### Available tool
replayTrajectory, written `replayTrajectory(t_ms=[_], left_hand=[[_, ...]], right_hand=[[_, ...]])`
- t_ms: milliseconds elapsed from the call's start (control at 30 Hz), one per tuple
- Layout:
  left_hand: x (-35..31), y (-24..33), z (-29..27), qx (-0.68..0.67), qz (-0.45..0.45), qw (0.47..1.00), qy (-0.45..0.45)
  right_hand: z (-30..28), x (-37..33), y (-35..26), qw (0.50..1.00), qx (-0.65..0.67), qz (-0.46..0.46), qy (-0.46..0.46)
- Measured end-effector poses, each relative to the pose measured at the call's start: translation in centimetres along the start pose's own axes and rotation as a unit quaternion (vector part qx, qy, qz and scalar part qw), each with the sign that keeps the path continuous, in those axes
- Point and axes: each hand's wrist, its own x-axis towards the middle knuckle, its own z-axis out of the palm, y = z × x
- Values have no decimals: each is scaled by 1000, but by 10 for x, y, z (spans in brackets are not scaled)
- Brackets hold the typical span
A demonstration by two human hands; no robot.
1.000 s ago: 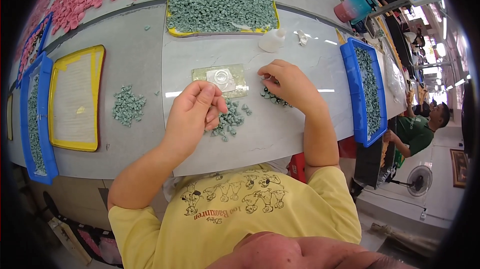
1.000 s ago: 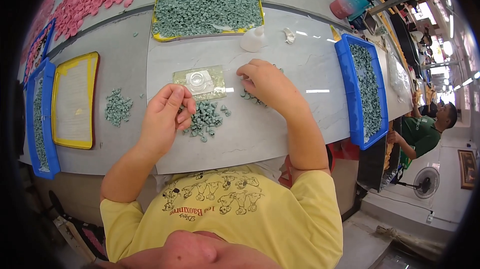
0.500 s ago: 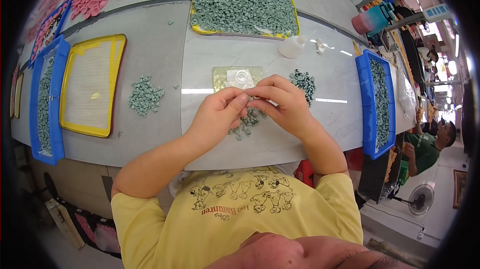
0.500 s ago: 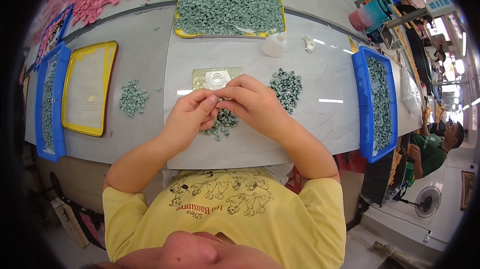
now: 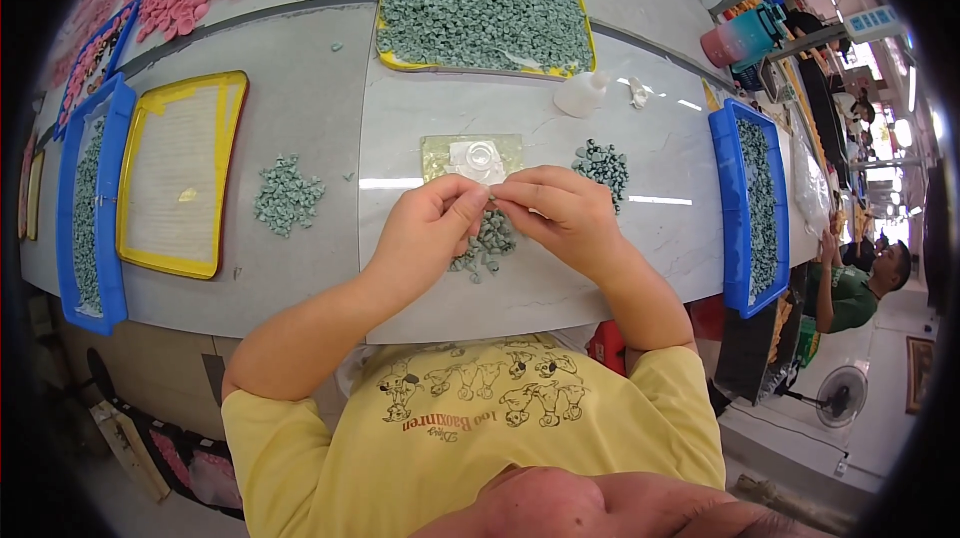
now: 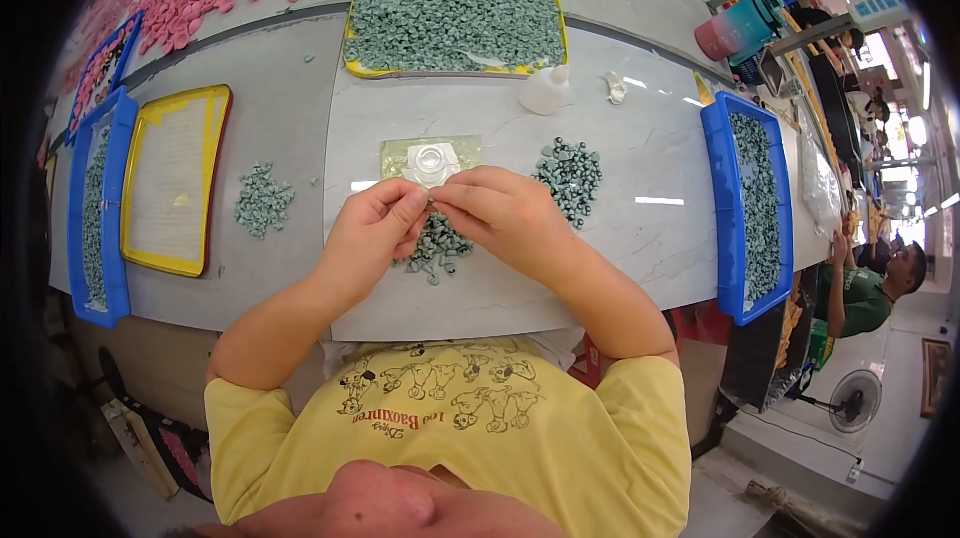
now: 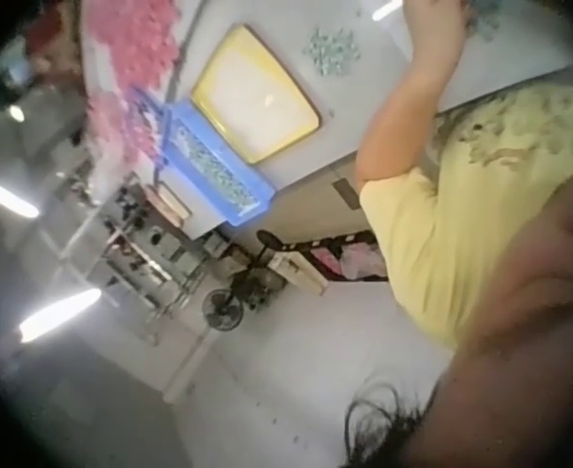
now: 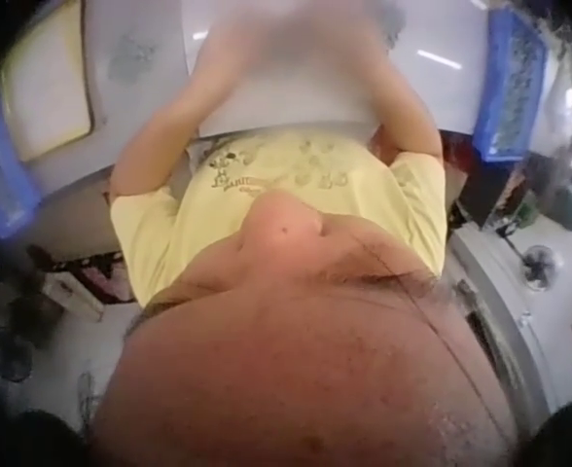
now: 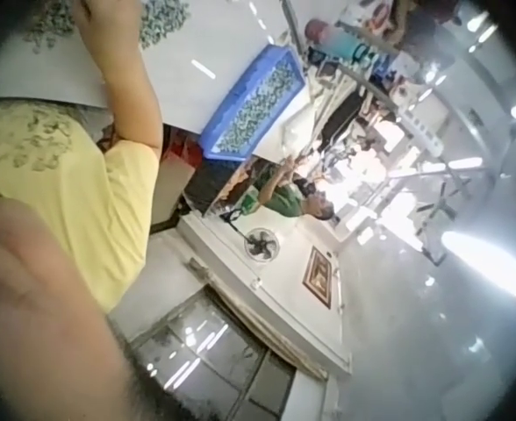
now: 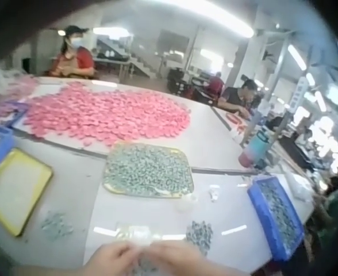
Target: Packaging small green plastic components into a plastic bag at a factory workbench.
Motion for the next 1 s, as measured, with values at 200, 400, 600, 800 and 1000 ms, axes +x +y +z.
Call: replayTrajectory(t_ms=[200,400,600,800,1000], left_hand=[[3,1,11,59,40,996,48],[8,1,12,-48,98,989,103],[6,3,9,-68,140,980,124],[-2,9,-3,-69,126,982,124],[-5,2,-1,-82,84,991,68]], right_hand=[[-9,-2,12,1000,-4,-2,19],[-12,-4,28,984,-155,-87,-28],[-2,1,20,964,-227,-132,-46],[9,7,12,971,-192,-139,-35],[11,2,4,960,160,229,18]])
